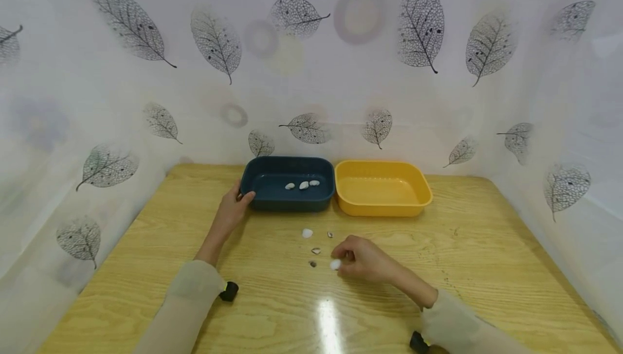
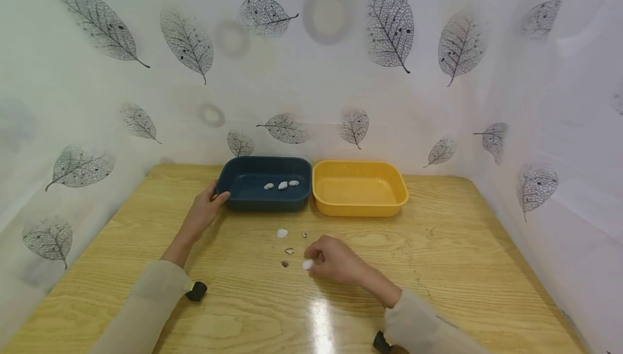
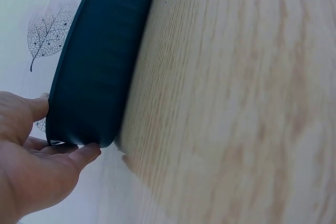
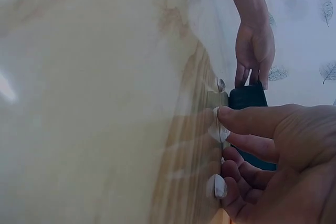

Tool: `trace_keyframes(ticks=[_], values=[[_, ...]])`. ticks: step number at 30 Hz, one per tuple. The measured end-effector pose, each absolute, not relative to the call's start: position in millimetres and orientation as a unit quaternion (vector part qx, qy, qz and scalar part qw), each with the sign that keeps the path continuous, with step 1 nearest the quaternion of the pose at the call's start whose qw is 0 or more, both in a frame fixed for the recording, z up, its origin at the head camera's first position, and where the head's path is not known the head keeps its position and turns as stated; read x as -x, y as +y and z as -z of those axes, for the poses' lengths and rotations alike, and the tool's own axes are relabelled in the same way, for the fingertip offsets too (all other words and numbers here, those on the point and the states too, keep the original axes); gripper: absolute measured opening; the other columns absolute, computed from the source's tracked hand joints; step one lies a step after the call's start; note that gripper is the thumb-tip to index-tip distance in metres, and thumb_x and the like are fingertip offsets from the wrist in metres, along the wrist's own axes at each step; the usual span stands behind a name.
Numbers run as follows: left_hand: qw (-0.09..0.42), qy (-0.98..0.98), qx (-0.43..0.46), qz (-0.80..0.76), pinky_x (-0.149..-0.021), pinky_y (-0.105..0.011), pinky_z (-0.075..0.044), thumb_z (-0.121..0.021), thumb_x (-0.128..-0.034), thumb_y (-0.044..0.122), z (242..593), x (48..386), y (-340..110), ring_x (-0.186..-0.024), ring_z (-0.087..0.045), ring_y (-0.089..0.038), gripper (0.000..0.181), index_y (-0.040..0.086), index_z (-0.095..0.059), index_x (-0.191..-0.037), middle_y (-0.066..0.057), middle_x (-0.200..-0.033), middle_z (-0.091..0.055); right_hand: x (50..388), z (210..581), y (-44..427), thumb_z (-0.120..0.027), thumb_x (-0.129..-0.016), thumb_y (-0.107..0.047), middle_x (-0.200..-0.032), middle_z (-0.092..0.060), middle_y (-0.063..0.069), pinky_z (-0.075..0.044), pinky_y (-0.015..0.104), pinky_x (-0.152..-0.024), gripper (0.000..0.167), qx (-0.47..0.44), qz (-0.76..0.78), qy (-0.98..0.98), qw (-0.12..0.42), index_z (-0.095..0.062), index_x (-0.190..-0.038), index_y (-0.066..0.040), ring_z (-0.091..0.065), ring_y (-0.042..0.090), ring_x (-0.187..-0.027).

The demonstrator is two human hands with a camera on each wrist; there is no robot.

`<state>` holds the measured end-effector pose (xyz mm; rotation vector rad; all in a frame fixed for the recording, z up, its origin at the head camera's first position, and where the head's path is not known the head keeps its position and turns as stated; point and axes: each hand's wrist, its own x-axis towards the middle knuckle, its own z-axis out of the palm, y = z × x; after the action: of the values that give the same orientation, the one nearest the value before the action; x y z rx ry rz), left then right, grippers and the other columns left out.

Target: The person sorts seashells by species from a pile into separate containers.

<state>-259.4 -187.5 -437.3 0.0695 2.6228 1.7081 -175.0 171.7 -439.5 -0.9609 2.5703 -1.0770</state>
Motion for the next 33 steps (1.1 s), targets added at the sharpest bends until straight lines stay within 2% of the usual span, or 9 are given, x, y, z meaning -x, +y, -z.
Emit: trace_keyframes(ticks=[12, 19, 33], values=[[0.009, 0.838, -0.021, -0.546, -0.122, -0.050, -0.027, -0.047, -0.1121, 0.022, 436.6, 258.3, -188.7, -0.152, -0.022, -0.045, 0.071, -0.006, -0.006, -0.162, -0.027, -0.168, -0.011, 173.6, 440.8, 167.6, -0.083, -0.084, -0.005, -0.086, -0.064, -0.001, -0.046, 0.022, -0.065, 0.018, 0.312, 0.353, 0.878, 0.079, -0.079, -0.102, -0.004, -0.053, 0.010, -0.075], [0.010, 0.837, -0.023, -0.547, -0.122, -0.050, -0.027, -0.047, -0.1122, 0.022, 435.4, 257.5, -188.1, -0.152, -0.021, -0.045, 0.071, -0.007, -0.006, -0.162, -0.027, -0.168, -0.010, 173.6, 442.4, 166.4, -0.085, -0.083, -0.007, -0.086, -0.064, -0.003, -0.046, 0.022, -0.064, 0.018, 0.305, 0.343, 0.886, 0.068, -0.080, -0.099, -0.006, -0.053, 0.008, -0.074], [0.013, 0.841, -0.023, -0.541, -0.122, -0.051, -0.027, -0.046, -0.1125, 0.024, 435.8, 257.6, -187.9, -0.153, -0.020, -0.044, 0.071, -0.007, -0.006, -0.162, -0.026, -0.168, -0.010, 172.4, 440.7, 165.0, -0.085, -0.083, -0.006, -0.086, -0.063, -0.002, -0.049, 0.022, -0.065, 0.014, 0.299, 0.336, 0.890, 0.080, -0.075, -0.092, -0.008, -0.056, 0.008, -0.076]])
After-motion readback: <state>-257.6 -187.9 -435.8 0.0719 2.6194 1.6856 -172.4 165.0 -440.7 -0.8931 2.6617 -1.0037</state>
